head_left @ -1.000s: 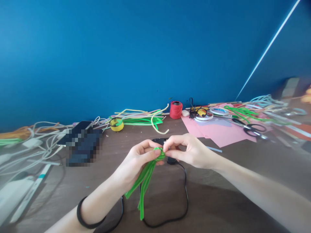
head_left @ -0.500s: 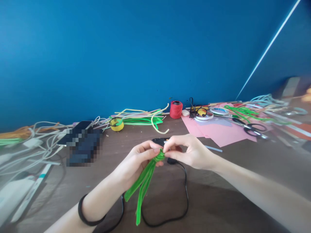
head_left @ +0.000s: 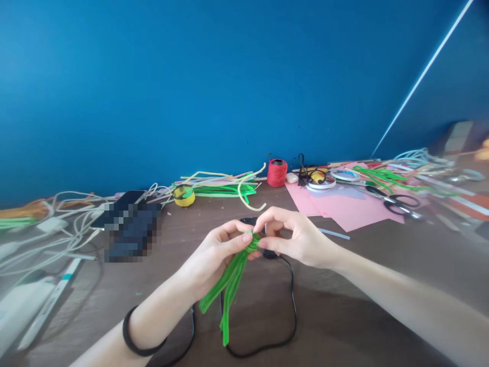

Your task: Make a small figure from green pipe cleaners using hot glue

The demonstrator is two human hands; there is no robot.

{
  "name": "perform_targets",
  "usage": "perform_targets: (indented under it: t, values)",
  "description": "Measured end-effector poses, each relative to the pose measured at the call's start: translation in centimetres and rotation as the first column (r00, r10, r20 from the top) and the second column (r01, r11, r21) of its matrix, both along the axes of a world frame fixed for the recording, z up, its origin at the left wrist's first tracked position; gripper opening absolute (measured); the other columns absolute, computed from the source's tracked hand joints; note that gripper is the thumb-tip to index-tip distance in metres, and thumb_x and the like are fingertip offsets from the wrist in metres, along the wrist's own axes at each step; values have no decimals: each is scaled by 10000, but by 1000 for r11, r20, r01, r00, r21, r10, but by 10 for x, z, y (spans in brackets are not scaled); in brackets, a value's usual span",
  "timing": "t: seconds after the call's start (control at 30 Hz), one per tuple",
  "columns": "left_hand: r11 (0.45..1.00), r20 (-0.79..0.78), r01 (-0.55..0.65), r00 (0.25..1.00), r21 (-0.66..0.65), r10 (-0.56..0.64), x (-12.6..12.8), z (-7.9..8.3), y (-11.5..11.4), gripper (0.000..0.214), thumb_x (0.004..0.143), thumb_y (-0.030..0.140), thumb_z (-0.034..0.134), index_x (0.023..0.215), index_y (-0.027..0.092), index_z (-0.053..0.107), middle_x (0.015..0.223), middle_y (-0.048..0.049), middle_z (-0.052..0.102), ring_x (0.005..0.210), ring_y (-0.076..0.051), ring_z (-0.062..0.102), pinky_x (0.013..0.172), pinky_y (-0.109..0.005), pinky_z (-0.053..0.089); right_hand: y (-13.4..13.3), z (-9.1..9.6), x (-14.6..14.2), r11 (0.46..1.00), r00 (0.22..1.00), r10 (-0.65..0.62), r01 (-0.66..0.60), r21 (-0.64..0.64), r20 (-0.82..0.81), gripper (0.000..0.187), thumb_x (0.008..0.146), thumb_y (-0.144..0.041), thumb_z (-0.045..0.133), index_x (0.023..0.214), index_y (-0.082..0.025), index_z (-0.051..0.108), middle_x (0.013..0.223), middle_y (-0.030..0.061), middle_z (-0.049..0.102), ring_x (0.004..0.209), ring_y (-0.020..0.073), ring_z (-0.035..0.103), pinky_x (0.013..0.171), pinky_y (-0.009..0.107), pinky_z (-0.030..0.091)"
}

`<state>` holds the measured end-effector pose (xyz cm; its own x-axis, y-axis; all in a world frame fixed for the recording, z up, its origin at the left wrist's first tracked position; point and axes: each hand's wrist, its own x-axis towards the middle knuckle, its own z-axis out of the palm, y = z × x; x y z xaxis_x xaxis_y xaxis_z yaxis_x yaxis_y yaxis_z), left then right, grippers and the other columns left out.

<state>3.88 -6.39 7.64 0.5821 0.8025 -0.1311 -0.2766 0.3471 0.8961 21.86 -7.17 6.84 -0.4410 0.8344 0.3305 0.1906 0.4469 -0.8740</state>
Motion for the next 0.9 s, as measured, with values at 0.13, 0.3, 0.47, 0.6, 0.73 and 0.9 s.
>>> perform_targets:
  t: [0.13, 0.3, 0.47, 0.6, 0.73, 0.9]
  values:
    - [1000, 0, -11, 1000, -3, 11, 0, 1, 0, 53, 707, 167, 679, 720, 135, 639, 656, -18, 647, 595, -96, 584, 585, -193, 416, -1, 0, 0, 999, 1000, 16, -16, -44, -7, 150, 783, -214, 609, 904, -176, 529, 497, -81, 467, 477, 71, 461, 501, 201, 366]
    - [999, 26, -5, 1000, -41, 6, -2, 2, 2, 76, 681, 172, 694, 741, 130, 674, 715, -21, 658, 600, -106, 595, 596, -208, 436, 3, 2, 4, 993, 992, 4, -20, -120, -128, 122, 818, -267, 546, 893, -170, 541, 509, -70, 462, 461, 66, 455, 454, 187, 334]
    - [999, 82, 37, 996, -4, -36, -6, -2, 9, 158, 691, 231, 679, 794, 111, 694, 794, -63, 678, 566, -107, 574, 554, -220, 421, 13, 8, 15, 992, 997, -56, 50, -116, -50, 128, 828, -263, 472, 798, -156, 534, 461, -70, 429, 436, 62, 400, 465, 194, 297]
    - [996, 120, 72, 990, 54, -78, -9, -7, 14, 183, 744, 258, 621, 822, 108, 691, 788, -70, 673, 555, -101, 554, 562, -230, 406, 21, 8, 25, 973, 918, -11, 101, -207, 396, 273, 853, -351, 419, 723, -152, 554, 480, -29, 500, 439, 82, 445, 481, 214, 309]
    - [993, 135, 90, 986, 77, -100, -11, -8, 15, 189, 746, 263, 617, 829, 109, 688, 782, -72, 669, 558, -107, 547, 561, -240, 391, 22, -2, 20, 957, 632, -120, 280, -81, 766, 414, 842, -486, 389, 635, -166, 551, 535, 29, 584, 502, 142, 542, 503, 245, 321]
    - [991, 131, 87, 986, 100, -100, -12, -2, 15, 192, 725, 274, 641, 819, 115, 691, 784, -73, 674, 567, -109, 545, 563, -232, 391, 17, -24, -1, 940, 489, -273, 319, 121, 828, 449, 804, -573, 400, 827, -178, 613, 820, 113, 672, 789, 268, 622, 624, 311, 381]
